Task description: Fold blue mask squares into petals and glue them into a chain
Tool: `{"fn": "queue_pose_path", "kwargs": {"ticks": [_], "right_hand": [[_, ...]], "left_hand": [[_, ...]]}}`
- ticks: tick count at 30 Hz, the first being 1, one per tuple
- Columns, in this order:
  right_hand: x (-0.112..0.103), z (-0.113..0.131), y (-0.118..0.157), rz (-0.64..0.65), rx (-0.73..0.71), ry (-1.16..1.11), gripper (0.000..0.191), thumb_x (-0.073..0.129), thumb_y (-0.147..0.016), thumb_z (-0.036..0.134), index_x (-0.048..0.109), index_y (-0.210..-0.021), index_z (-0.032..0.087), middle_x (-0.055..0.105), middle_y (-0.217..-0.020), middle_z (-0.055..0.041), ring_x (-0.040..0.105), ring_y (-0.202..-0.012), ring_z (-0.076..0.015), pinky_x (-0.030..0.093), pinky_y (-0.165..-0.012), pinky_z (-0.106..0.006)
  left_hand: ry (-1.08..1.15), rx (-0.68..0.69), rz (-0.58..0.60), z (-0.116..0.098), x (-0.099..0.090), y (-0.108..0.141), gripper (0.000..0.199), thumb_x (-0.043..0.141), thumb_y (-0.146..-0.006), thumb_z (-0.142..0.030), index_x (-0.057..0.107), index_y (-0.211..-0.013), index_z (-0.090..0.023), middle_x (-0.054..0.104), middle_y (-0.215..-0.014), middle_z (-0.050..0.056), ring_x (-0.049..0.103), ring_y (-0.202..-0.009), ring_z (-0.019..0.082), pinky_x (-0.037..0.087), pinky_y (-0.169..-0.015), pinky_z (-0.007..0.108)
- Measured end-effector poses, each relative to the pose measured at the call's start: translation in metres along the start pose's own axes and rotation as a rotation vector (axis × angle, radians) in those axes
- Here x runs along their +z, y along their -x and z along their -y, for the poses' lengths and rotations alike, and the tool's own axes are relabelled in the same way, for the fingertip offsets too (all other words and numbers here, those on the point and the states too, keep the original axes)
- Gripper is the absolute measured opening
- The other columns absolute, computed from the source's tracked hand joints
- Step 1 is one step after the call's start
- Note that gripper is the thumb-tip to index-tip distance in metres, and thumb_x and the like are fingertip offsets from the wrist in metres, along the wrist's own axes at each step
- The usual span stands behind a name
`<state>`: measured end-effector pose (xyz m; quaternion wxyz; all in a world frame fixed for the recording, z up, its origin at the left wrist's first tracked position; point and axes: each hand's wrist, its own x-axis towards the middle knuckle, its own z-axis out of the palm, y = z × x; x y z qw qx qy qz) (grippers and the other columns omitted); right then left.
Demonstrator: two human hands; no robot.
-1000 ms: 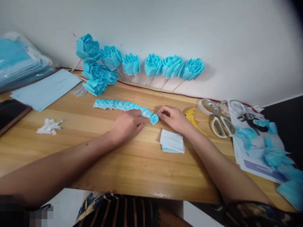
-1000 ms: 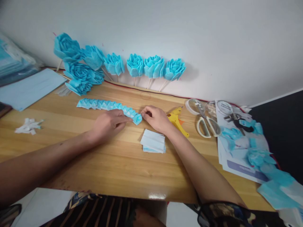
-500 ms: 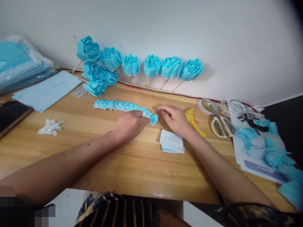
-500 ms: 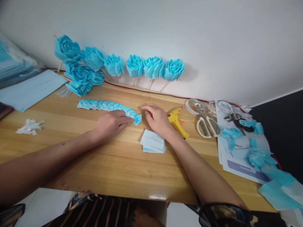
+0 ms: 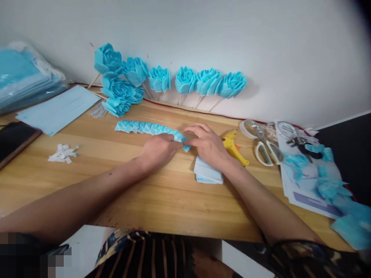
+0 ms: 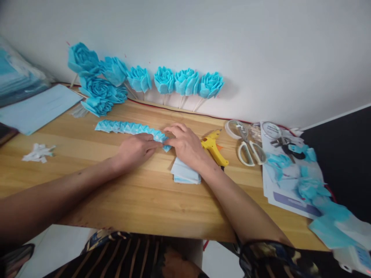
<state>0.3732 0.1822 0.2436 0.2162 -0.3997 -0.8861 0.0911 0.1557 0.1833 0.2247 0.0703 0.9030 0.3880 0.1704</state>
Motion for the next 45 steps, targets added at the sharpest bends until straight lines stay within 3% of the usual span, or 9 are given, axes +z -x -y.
{"fn": "queue_pose_path", "kwargs": {"ticks": [5, 11, 14, 20, 28, 37, 40, 43, 45], "right_hand": [[-0.019, -0.001, 0.0, -0.147, 0.216, -0.19, 0.039, 0.04, -0.087, 0.005, 0.069, -0.107, 0.021, 0.069, -0.118, -0.0072, 0.063, -0.11, -0.0219, 0.049, -0.096, -0.041], [-0.023, 0.001, -0.005, 0.131, 0.285, -0.118, 0.038, 0.046, -0.088, 0.01, 0.068, -0.118, 0.02, 0.07, -0.124, -0.0085, 0.063, -0.115, -0.023, 0.047, -0.099, -0.04], [-0.019, 0.0, -0.016, 0.22, 0.302, -0.081, 0.032, 0.051, -0.088, 0.015, 0.071, -0.113, 0.021, 0.071, -0.123, -0.0074, 0.064, -0.113, -0.0239, 0.046, -0.098, -0.038], [-0.011, 0.001, -0.04, 0.331, 0.48, -0.07, 0.009, 0.067, -0.076, 0.019, 0.075, -0.08, 0.021, 0.076, -0.083, -0.0014, 0.065, -0.071, -0.0168, 0.042, -0.062, -0.026], [-0.005, 0.012, -0.031, 0.262, 0.448, -0.172, 0.01, 0.062, -0.078, 0.026, 0.067, -0.08, 0.018, 0.073, -0.084, -0.0006, 0.063, -0.075, -0.0132, 0.043, -0.069, -0.024], [-0.007, 0.027, -0.024, 0.008, 0.423, -0.439, 0.024, 0.063, -0.073, 0.026, 0.062, -0.096, 0.018, 0.068, -0.082, -0.0007, 0.062, -0.075, -0.0139, 0.047, -0.071, -0.027], [-0.014, 0.037, -0.025, 0.001, 0.386, -0.497, 0.031, 0.064, -0.073, 0.026, 0.058, -0.103, 0.02, 0.067, -0.082, 0.0001, 0.062, -0.074, -0.0139, 0.048, -0.071, -0.027], [-0.02, 0.048, -0.026, 0.014, 0.334, -0.511, 0.032, 0.063, -0.074, 0.024, 0.057, -0.105, 0.02, 0.066, -0.082, 0.0008, 0.062, -0.074, -0.0138, 0.047, -0.071, -0.028], [-0.022, 0.054, -0.028, 0.016, 0.297, -0.505, 0.032, 0.061, -0.076, 0.022, 0.056, -0.107, 0.02, 0.065, -0.08, 0.0016, 0.061, -0.072, -0.0134, 0.047, -0.071, -0.028]], "left_hand": [[0.194, 0.013, -0.061, 0.008, 0.0, 0.002, 0.033, 0.048, -0.092, -0.017, 0.077, -0.105, -0.025, 0.069, -0.082, 0.005, 0.064, -0.08, 0.018, 0.046, -0.067, 0.026], [0.6, -0.156, -0.302, 0.021, -0.005, 0.002, 0.036, 0.045, -0.092, -0.02, 0.073, -0.115, -0.018, 0.074, -0.098, 0.007, 0.067, -0.086, 0.017, 0.051, -0.08, 0.028], [0.579, -0.25, -0.359, 0.024, -0.009, 0.0, 0.037, 0.045, -0.089, -0.018, 0.074, -0.112, -0.017, 0.074, -0.095, 0.006, 0.066, -0.084, 0.016, 0.051, -0.081, 0.028], [0.378, -0.2, -0.436, 0.048, -0.027, -0.004, 0.038, 0.042, -0.091, -0.018, 0.073, -0.113, -0.015, 0.074, -0.1, 0.007, 0.066, -0.091, 0.017, 0.05, -0.085, 0.028], [0.007, -0.131, -0.123, 0.076, -0.019, -0.006, 0.038, 0.051, -0.092, -0.029, 0.069, -0.121, -0.012, 0.071, -0.119, 0.015, 0.064, -0.11, 0.028, 0.046, -0.096, 0.038], [0.186, -0.314, -0.27, 0.053, -0.037, -0.001, 0.042, 0.054, -0.091, -0.036, 0.067, -0.126, -0.018, 0.072, -0.076, 0.005, 0.065, -0.075, 0.021, 0.046, -0.071, 0.028], [0.294, -0.178, -0.342, 0.04, -0.044, -0.001, 0.041, 0.055, -0.09, -0.039, 0.068, -0.122, -0.017, 0.074, -0.096, 0.008, 0.066, -0.09, 0.021, 0.048, -0.082, 0.03], [0.485, 0.041, -0.215, 0.028, -0.044, -0.001, 0.04, 0.06, -0.087, -0.042, 0.069, -0.116, -0.017, 0.071, -0.116, 0.009, 0.064, -0.105, 0.021, 0.048, -0.092, 0.031], [0.543, 0.095, -0.113, 0.023, -0.041, -0.001, 0.037, 0.062, -0.085, -0.043, 0.07, -0.111, -0.018, 0.073, -0.113, 0.007, 0.065, -0.101, 0.021, 0.048, -0.089, 0.03]]}}
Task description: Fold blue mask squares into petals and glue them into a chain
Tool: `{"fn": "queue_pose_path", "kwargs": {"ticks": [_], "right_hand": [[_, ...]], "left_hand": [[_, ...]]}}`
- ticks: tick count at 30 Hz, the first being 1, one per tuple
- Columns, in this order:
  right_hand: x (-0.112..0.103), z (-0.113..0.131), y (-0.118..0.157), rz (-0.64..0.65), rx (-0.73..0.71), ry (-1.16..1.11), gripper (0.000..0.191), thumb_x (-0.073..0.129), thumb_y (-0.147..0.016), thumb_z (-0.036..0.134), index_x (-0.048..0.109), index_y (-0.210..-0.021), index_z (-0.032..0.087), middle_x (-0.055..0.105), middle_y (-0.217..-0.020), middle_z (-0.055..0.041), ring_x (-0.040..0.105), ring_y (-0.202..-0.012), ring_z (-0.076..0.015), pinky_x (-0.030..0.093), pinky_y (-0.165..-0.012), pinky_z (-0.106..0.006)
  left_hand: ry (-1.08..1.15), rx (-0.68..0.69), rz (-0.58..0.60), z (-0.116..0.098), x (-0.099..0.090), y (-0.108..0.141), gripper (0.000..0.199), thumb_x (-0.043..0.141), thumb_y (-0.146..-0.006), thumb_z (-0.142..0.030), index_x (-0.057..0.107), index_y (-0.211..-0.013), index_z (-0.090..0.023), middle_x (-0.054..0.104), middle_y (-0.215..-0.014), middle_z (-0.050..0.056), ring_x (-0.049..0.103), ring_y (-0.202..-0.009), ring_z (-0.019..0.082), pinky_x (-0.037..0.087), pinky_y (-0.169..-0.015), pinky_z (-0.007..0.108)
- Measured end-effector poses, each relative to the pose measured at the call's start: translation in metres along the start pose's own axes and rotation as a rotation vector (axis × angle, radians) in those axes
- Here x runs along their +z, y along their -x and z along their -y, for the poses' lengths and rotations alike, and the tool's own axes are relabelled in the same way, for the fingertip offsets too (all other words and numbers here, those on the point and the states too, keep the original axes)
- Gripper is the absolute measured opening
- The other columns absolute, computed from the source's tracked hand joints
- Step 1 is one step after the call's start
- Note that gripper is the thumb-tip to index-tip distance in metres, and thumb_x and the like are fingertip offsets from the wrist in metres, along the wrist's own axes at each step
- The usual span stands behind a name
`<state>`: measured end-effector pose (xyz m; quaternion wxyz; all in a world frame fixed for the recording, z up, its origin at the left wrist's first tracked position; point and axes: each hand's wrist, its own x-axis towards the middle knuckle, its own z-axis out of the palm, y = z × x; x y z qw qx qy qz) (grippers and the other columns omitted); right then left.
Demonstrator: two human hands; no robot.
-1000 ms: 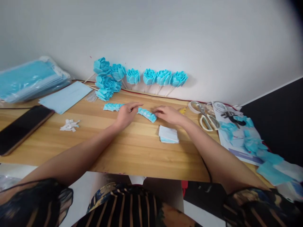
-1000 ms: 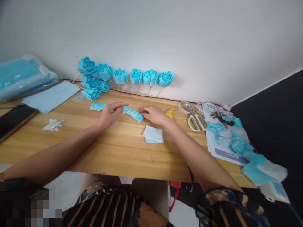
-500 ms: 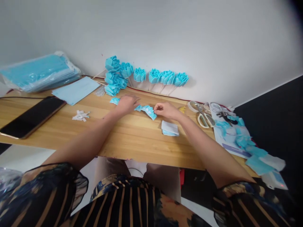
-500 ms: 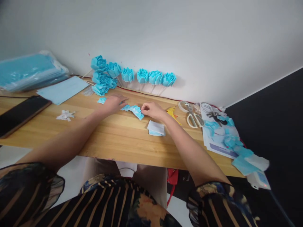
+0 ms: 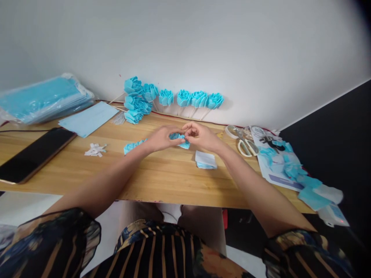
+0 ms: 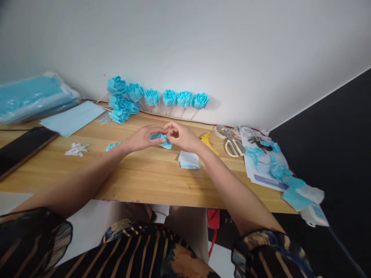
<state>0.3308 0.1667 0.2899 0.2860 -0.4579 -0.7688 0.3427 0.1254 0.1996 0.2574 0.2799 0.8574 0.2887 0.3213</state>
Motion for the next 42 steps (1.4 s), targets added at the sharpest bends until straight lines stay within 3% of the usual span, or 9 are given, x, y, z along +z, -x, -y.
{"fn": "queue_pose_path", "kwargs": {"ticks": [5, 11, 18, 25, 30, 36, 39, 42], "right_hand": [[0.003, 0.003, 0.0, -0.028, -0.022, -0.01, 0.033, 0.061, -0.081, 0.027, 0.057, -0.113, 0.019, 0.066, -0.081, 0.001, 0.061, -0.074, -0.0137, 0.047, -0.071, -0.028], [-0.003, -0.012, 0.01, -0.161, 0.047, -0.3, 0.043, 0.051, -0.092, 0.048, 0.056, -0.126, 0.021, 0.07, -0.099, -0.0056, 0.065, -0.089, -0.0173, 0.052, -0.078, -0.031], [0.018, -0.025, 0.024, -0.092, 0.045, -0.286, 0.07, 0.067, -0.082, 0.032, 0.04, -0.146, 0.025, 0.064, -0.098, -0.0024, 0.062, -0.087, -0.0168, 0.05, -0.079, -0.031], [0.026, -0.024, 0.029, -0.131, 0.048, -0.168, 0.061, 0.059, -0.082, 0.023, 0.047, -0.141, 0.027, 0.059, -0.085, 0.0002, 0.058, -0.075, -0.0158, 0.051, -0.073, -0.033], [0.03, -0.021, 0.029, -0.163, 0.005, -0.087, 0.063, 0.057, -0.08, 0.018, 0.046, -0.141, 0.025, 0.058, -0.083, 0.0005, 0.057, -0.075, -0.0157, 0.051, -0.074, -0.033], [0.03, -0.018, 0.031, -0.125, -0.013, -0.022, 0.066, 0.055, -0.078, 0.014, 0.045, -0.143, 0.024, 0.062, -0.089, -0.0015, 0.058, -0.077, -0.0165, 0.05, -0.078, -0.035], [0.019, -0.021, 0.033, -0.033, 0.023, -0.15, 0.061, 0.059, -0.082, 0.022, 0.047, -0.142, 0.025, 0.064, -0.099, -0.0032, 0.061, -0.087, -0.0178, 0.05, -0.083, -0.036], [0.011, -0.026, 0.034, -0.06, 0.07, -0.333, 0.056, 0.061, -0.085, 0.032, 0.05, -0.14, 0.024, 0.065, -0.102, -0.004, 0.061, -0.093, -0.0176, 0.049, -0.084, -0.033]], "left_hand": [[0.065, -0.108, 0.052, -0.004, 0.004, 0.003, 0.023, 0.061, -0.082, -0.035, 0.071, -0.094, -0.017, 0.072, -0.087, 0.002, 0.061, -0.076, 0.016, 0.045, -0.07, 0.027], [0.26, -0.252, -0.006, -0.012, -0.001, 0.003, 0.027, 0.061, -0.081, -0.04, 0.067, -0.089, -0.015, 0.068, -0.085, 0.003, 0.058, -0.075, 0.016, 0.045, -0.066, 0.026], [0.255, -0.255, -0.02, -0.012, 0.006, 0.003, 0.031, 0.061, -0.081, -0.045, 0.066, -0.088, -0.015, 0.07, -0.089, 0.005, 0.06, -0.084, 0.019, 0.045, -0.075, 0.029], [0.245, -0.209, 0.025, -0.013, 0.013, 0.004, 0.033, 0.06, -0.083, -0.044, 0.067, -0.097, -0.015, 0.07, -0.092, 0.004, 0.06, -0.082, 0.017, 0.044, -0.074, 0.028], [0.188, -0.194, -0.022, -0.014, 0.018, 0.004, 0.025, 0.062, -0.081, -0.037, 0.067, -0.091, -0.016, 0.07, -0.089, 0.003, 0.059, -0.079, 0.015, 0.043, -0.073, 0.027], [0.36, -0.303, 0.023, -0.012, 0.018, 0.004, 0.025, 0.062, -0.08, -0.038, 0.068, -0.085, -0.015, 0.069, -0.082, 0.003, 0.06, -0.075, 0.015, 0.045, -0.07, 0.027], [0.368, -0.334, 0.042, -0.012, 0.016, 0.005, 0.027, 0.063, -0.08, -0.039, 0.068, -0.087, -0.014, 0.07, -0.083, 0.003, 0.061, -0.075, 0.015, 0.045, -0.068, 0.026], [0.306, -0.307, 0.053, -0.012, 0.017, 0.005, 0.026, 0.061, -0.081, -0.039, 0.068, -0.087, -0.014, 0.069, -0.08, 0.002, 0.059, -0.071, 0.013, 0.043, -0.066, 0.025]]}}
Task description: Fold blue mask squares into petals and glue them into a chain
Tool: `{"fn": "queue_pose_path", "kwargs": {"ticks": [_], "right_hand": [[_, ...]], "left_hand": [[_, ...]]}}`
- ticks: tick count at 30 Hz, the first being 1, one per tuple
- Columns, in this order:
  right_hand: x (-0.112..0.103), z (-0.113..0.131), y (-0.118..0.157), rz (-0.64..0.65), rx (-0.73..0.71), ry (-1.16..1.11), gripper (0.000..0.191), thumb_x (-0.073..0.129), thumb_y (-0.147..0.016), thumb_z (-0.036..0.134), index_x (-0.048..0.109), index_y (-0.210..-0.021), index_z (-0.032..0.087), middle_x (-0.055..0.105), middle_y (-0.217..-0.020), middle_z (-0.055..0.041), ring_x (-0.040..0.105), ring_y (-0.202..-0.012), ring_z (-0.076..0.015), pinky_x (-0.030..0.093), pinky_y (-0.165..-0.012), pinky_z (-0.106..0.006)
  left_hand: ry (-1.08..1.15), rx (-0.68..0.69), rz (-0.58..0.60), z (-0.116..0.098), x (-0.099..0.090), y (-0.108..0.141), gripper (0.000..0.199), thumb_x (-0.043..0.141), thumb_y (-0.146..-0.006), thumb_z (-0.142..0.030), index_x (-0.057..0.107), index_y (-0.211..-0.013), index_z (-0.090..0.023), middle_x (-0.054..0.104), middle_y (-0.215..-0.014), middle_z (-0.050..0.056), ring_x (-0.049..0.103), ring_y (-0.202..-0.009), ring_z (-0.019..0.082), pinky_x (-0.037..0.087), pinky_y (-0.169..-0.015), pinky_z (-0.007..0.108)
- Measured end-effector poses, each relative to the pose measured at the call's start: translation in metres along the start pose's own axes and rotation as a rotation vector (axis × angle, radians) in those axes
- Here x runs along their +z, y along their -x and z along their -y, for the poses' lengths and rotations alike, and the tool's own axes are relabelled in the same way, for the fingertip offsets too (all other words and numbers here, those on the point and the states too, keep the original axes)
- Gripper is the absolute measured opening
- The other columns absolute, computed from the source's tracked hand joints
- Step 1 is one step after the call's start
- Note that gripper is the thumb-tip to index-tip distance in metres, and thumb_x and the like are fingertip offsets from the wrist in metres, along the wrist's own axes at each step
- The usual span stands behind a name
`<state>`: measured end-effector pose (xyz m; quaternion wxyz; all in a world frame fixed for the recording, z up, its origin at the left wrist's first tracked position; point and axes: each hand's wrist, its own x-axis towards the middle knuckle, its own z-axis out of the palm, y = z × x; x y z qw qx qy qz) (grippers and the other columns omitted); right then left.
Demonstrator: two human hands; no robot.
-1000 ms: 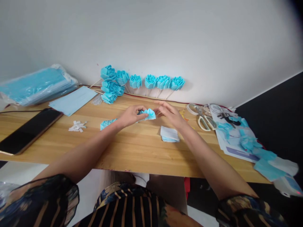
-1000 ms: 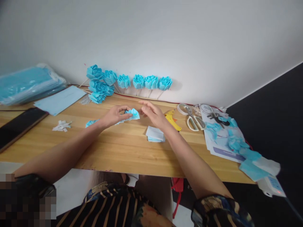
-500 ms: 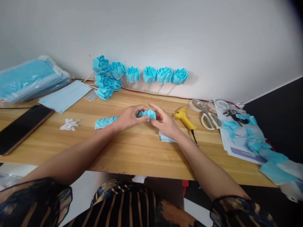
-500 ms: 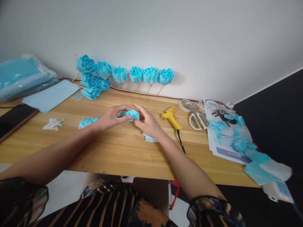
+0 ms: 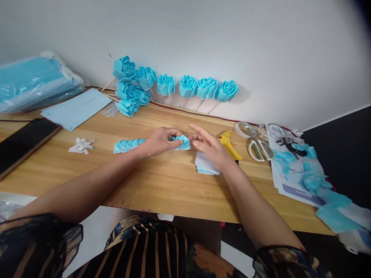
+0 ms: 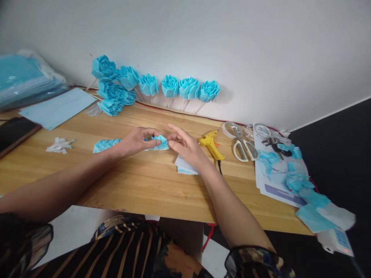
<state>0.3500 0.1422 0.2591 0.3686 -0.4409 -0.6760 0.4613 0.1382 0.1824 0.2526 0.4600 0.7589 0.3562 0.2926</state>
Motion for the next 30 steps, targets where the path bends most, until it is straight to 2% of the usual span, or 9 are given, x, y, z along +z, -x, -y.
{"fn": "queue_pose_path", "kwargs": {"ticks": [6, 11, 16, 21, 26, 30], "right_hand": [[0.003, -0.01, -0.003, -0.075, 0.029, 0.011, 0.055, 0.066, -0.081, 0.029, 0.055, -0.135, 0.024, 0.063, -0.087, 0.0005, 0.058, -0.076, -0.0131, 0.047, -0.072, -0.028], [0.004, -0.012, -0.003, -0.135, 0.039, -0.018, 0.051, 0.063, -0.082, 0.028, 0.056, -0.133, 0.023, 0.062, -0.082, 0.0018, 0.057, -0.073, -0.0129, 0.046, -0.07, -0.028], [0.001, -0.01, 0.0, -0.099, 0.044, -0.037, 0.048, 0.058, -0.087, 0.03, 0.057, -0.134, 0.025, 0.069, -0.093, -0.001, 0.061, -0.084, -0.0161, 0.049, -0.081, -0.032], [-0.003, -0.009, 0.002, -0.059, 0.029, -0.123, 0.045, 0.049, -0.094, 0.037, 0.055, -0.137, 0.028, 0.07, -0.102, -0.0018, 0.064, -0.1, -0.0188, 0.048, -0.094, -0.038], [0.002, -0.006, 0.002, -0.062, 0.015, 0.003, 0.054, 0.064, -0.086, 0.038, 0.053, -0.138, 0.026, 0.068, -0.1, -0.0027, 0.063, -0.09, -0.0167, 0.05, -0.085, -0.033], [0.007, -0.009, 0.001, -0.051, -0.023, 0.058, 0.056, 0.066, -0.084, 0.029, 0.052, -0.138, 0.025, 0.064, -0.093, -0.0004, 0.059, -0.081, -0.013, 0.049, -0.079, -0.03]], "left_hand": [[-0.073, 0.128, 0.024, 0.001, 0.004, -0.001, 0.022, 0.063, -0.081, -0.036, 0.07, -0.087, -0.016, 0.072, -0.085, 0.003, 0.062, -0.077, 0.014, 0.045, -0.072, 0.025], [-0.011, 0.108, 0.07, 0.002, 0.001, -0.003, 0.03, 0.069, -0.078, -0.042, 0.071, -0.094, -0.016, 0.073, -0.093, 0.003, 0.063, -0.083, 0.016, 0.046, -0.074, 0.025], [-0.122, 0.073, 0.047, 0.0, 0.001, -0.002, 0.021, 0.064, -0.079, -0.034, 0.069, -0.087, -0.015, 0.071, -0.083, 0.001, 0.06, -0.074, 0.014, 0.043, -0.07, 0.024], [-0.155, 0.075, 0.048, 0.004, 0.002, -0.001, 0.021, 0.063, -0.079, -0.035, 0.069, -0.086, -0.016, 0.07, -0.081, 0.001, 0.059, -0.073, 0.014, 0.041, -0.067, 0.024], [-0.161, 0.113, 0.049, 0.008, 0.004, -0.002, 0.019, 0.063, -0.08, -0.034, 0.069, -0.085, -0.017, 0.07, -0.079, 0.001, 0.058, -0.071, 0.014, 0.041, -0.066, 0.024], [-0.176, 0.186, 0.056, 0.012, 0.008, -0.004, 0.015, 0.067, -0.079, -0.031, 0.07, -0.084, -0.018, 0.072, -0.085, 0.002, 0.062, -0.078, 0.016, 0.045, -0.074, 0.026]]}}
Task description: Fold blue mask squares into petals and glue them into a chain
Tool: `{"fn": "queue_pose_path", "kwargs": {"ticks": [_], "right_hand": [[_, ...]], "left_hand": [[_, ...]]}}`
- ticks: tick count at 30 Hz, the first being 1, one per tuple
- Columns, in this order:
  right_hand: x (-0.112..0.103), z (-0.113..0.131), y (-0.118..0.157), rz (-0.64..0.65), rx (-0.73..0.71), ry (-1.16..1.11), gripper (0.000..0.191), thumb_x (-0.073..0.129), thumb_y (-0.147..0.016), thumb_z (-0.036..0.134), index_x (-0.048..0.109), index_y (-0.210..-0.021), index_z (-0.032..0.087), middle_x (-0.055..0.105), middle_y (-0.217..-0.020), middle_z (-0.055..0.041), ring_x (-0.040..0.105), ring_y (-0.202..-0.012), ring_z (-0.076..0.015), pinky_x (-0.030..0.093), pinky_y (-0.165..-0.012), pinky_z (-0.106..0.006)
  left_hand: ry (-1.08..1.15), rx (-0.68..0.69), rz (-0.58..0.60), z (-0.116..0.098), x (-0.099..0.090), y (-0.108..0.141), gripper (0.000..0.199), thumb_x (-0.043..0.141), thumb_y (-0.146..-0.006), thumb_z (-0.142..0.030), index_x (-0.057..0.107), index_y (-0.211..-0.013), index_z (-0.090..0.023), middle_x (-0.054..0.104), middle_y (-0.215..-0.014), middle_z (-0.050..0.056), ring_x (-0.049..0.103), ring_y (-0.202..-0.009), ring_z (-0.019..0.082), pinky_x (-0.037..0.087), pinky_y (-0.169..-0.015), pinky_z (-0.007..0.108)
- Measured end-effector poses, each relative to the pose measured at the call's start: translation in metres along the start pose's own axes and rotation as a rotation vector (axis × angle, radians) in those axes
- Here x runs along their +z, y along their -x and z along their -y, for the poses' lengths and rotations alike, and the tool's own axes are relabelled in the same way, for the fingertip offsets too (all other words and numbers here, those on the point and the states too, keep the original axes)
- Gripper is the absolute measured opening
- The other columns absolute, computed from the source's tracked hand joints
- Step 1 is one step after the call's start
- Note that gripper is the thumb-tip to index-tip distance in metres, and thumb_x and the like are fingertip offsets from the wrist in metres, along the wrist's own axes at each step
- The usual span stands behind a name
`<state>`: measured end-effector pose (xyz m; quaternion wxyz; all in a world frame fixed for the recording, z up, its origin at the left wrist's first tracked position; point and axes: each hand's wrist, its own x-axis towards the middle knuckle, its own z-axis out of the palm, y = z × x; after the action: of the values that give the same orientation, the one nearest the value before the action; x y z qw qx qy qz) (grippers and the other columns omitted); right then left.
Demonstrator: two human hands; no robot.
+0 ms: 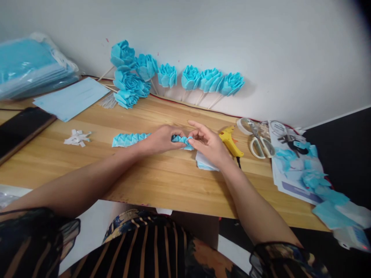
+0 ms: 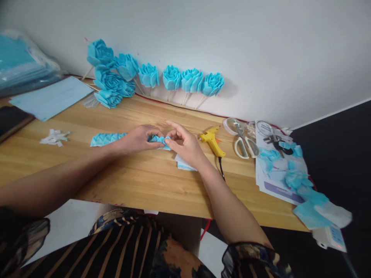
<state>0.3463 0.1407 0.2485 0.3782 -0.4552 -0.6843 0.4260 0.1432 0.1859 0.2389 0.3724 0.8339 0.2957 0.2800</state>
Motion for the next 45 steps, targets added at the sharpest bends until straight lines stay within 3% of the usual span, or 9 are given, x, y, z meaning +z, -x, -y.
{"fn": "queue_pose_path", "kwargs": {"ticks": [4, 7, 10, 14, 18, 28, 35, 40, 45], "right_hand": [[0.0, -0.001, -0.001, -0.017, 0.032, -0.034, 0.057, 0.063, -0.081, 0.023, 0.053, -0.136, 0.023, 0.061, -0.083, 0.0022, 0.056, -0.072, -0.0114, 0.047, -0.071, -0.027], [-0.002, 0.0, -0.003, -0.132, 0.104, -0.131, 0.055, 0.062, -0.08, 0.026, 0.054, -0.134, 0.024, 0.061, -0.084, 0.0018, 0.057, -0.074, -0.0125, 0.047, -0.07, -0.027], [-0.005, -0.002, -0.005, -0.248, 0.166, -0.254, 0.053, 0.062, -0.079, 0.03, 0.056, -0.131, 0.025, 0.061, -0.085, 0.0013, 0.06, -0.077, -0.0143, 0.049, -0.073, -0.029], [-0.007, -0.003, -0.008, -0.346, 0.199, -0.41, 0.05, 0.066, -0.075, 0.032, 0.059, -0.124, 0.025, 0.061, -0.082, 0.0028, 0.06, -0.076, -0.0138, 0.05, -0.074, -0.029], [-0.005, -0.002, -0.008, -0.332, 0.158, -0.399, 0.048, 0.066, -0.076, 0.032, 0.059, -0.123, 0.026, 0.064, -0.086, 0.0022, 0.06, -0.079, -0.0141, 0.05, -0.078, -0.03], [-0.001, 0.004, -0.006, -0.256, -0.029, -0.225, 0.029, 0.058, -0.091, 0.04, 0.062, -0.115, 0.024, 0.068, -0.088, -0.0006, 0.065, -0.086, -0.0143, 0.051, -0.086, -0.029], [-0.069, 0.029, 0.008, -0.498, -0.07, 0.233, 0.043, 0.041, -0.098, 0.051, 0.061, -0.076, 0.02, 0.051, -0.055, 0.004, 0.053, -0.055, -0.0115, 0.045, -0.062, -0.024], [-0.155, 0.01, 0.043, -0.584, 0.004, 0.609, 0.028, 0.042, -0.096, 0.027, 0.069, -0.095, 0.018, 0.066, -0.07, 0.0006, 0.062, -0.068, -0.0141, 0.048, -0.071, -0.026], [-0.241, -0.02, 0.095, -0.633, 0.427, 1.008, 0.045, 0.042, -0.091, 0.013, 0.06, -0.132, 0.014, 0.074, -0.113, -0.0093, 0.068, -0.098, -0.0189, 0.05, -0.089, -0.029]], "left_hand": [[0.004, 0.055, -0.017, 0.002, -0.001, -0.001, 0.02, 0.074, -0.077, -0.031, 0.072, -0.094, -0.021, 0.074, -0.099, 0.004, 0.065, -0.094, 0.02, 0.046, -0.088, 0.031], [-0.016, 0.068, -0.249, -0.005, -0.006, 0.001, 0.035, 0.076, -0.077, -0.036, 0.07, -0.108, -0.02, 0.072, -0.112, 0.009, 0.063, -0.105, 0.023, 0.045, -0.096, 0.036], [0.026, 0.005, -0.43, -0.018, -0.008, 0.006, 0.035, 0.066, -0.085, -0.047, 0.071, -0.101, -0.016, 0.072, -0.099, 0.009, 0.064, -0.094, 0.021, 0.049, -0.087, 0.033], [0.356, -0.225, -0.12, -0.031, 0.0, 0.01, 0.054, 0.052, -0.088, -0.064, 0.07, -0.085, -0.013, 0.066, -0.069, 0.005, 0.059, -0.058, 0.013, 0.048, -0.056, 0.026], [0.688, -0.464, 0.1, -0.03, 0.013, 0.007, 0.059, 0.062, -0.079, -0.069, 0.068, -0.093, -0.013, 0.07, -0.078, 0.009, 0.064, -0.058, 0.015, 0.051, -0.052, 0.028], [0.79, -0.564, -0.284, -0.023, 0.01, 0.008, 0.032, 0.077, -0.072, -0.047, 0.07, -0.083, -0.017, 0.071, -0.077, 0.006, 0.067, -0.073, 0.02, 0.053, -0.058, 0.028], [0.701, -0.504, -0.332, -0.012, 0.01, 0.009, 0.031, 0.075, -0.072, -0.048, 0.069, -0.076, -0.018, 0.069, -0.073, 0.004, 0.065, -0.072, 0.018, 0.053, -0.06, 0.027], [0.651, -0.485, -0.342, -0.013, 0.01, 0.008, 0.035, 0.074, -0.07, -0.052, 0.067, -0.075, -0.017, 0.068, -0.072, 0.004, 0.065, -0.07, 0.019, 0.052, -0.06, 0.027], [0.648, -0.473, -0.349, -0.014, 0.012, 0.007, 0.038, 0.075, -0.069, -0.053, 0.067, -0.074, -0.016, 0.067, -0.071, 0.004, 0.065, -0.072, 0.019, 0.053, -0.061, 0.027]]}}
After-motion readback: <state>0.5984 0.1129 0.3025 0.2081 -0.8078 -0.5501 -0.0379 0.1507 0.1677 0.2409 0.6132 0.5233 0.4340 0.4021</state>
